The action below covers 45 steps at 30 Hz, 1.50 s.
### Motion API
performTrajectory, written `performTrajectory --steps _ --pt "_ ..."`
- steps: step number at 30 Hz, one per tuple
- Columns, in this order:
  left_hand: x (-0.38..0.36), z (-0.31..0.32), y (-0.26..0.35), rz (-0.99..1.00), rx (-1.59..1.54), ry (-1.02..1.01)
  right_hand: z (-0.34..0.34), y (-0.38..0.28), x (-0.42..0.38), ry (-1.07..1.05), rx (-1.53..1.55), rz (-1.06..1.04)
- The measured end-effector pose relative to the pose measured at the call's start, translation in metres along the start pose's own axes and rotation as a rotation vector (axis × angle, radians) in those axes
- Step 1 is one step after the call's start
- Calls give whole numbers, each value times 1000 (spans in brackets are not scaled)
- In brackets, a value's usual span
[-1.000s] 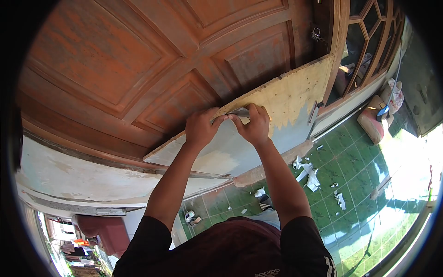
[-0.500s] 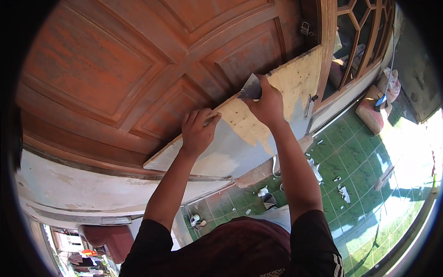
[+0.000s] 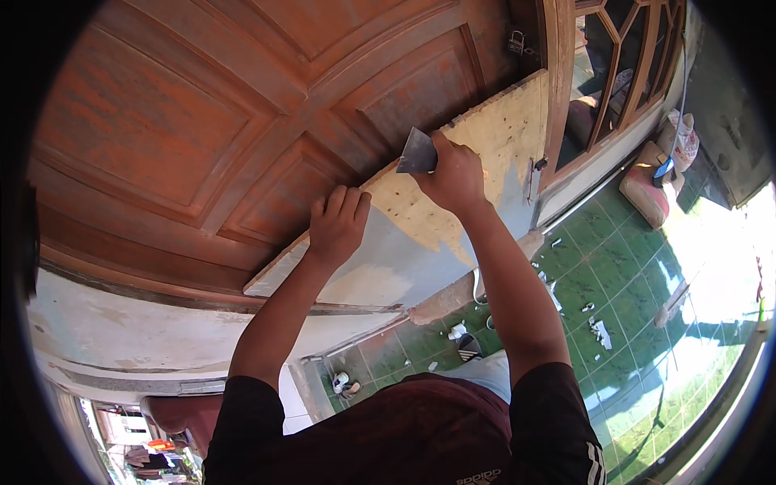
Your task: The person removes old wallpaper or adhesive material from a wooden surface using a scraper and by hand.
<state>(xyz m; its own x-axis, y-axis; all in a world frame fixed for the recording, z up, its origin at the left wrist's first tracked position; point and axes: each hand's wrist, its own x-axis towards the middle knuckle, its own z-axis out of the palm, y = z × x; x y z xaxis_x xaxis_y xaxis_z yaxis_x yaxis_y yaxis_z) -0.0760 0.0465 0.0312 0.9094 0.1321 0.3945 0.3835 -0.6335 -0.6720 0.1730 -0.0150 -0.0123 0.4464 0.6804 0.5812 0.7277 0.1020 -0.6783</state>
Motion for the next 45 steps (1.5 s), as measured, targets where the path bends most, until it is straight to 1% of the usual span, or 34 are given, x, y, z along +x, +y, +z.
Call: performTrajectory --steps 3,6,9,12,15,16,19,20,23,26,28,31,32,34,35,38,40,44,45 --pt "-2 7 4 -34 9 0 -1 0 0 -31 13 37" --pt "-6 8 6 -97 -72 -31 3 6 2 -63 39 65" --pt "-16 7 16 -176 -125 14 10 13 0 9 36 -6" --pt "-30 -7 43 -279 -249 -10 10 14 1 -15 50 0" --pt "-30 -11 67 -640 -523 30 6 11 2 -43 70 23" --pt "-23 -10 75 -841 -585 74 7 10 2 -43 81 26" --pt "2 -9 81 -1378 -897 63 1 8 5 -80 91 17" --pt "12 -13 79 -1462 -886 21 -3 5 8 -108 82 11" --pt "22 -5 80 -1551 -827 31 -19 0 21 -227 -26 -13" --pt "24 6 87 -1643 -840 139 -27 -1 34 -303 -140 -91" --pt "31 2 91 -1679 -812 193 -27 0 42 -348 -221 -148" --pt "42 3 94 -1731 -781 234 -30 -3 51 -434 -273 -153" --pt "44 3 97 -1748 -774 239 -32 -3 54 -450 -231 -150" --pt "43 8 101 -1738 -798 330 -36 0 60 -481 -151 -143" --pt "44 12 103 -1733 -808 380 -36 4 63 -512 -102 -114" --pt "44 12 107 -1775 -853 403 -36 8 72 -602 19 -32" --pt "43 11 114 -1819 -887 464 -45 -5 74 -662 76 18" --pt "41 14 124 -1839 -850 610 -41 -5 73 -651 60 39" --pt "40 15 128 -1856 -853 609 -43 -7 74 -657 77 46"
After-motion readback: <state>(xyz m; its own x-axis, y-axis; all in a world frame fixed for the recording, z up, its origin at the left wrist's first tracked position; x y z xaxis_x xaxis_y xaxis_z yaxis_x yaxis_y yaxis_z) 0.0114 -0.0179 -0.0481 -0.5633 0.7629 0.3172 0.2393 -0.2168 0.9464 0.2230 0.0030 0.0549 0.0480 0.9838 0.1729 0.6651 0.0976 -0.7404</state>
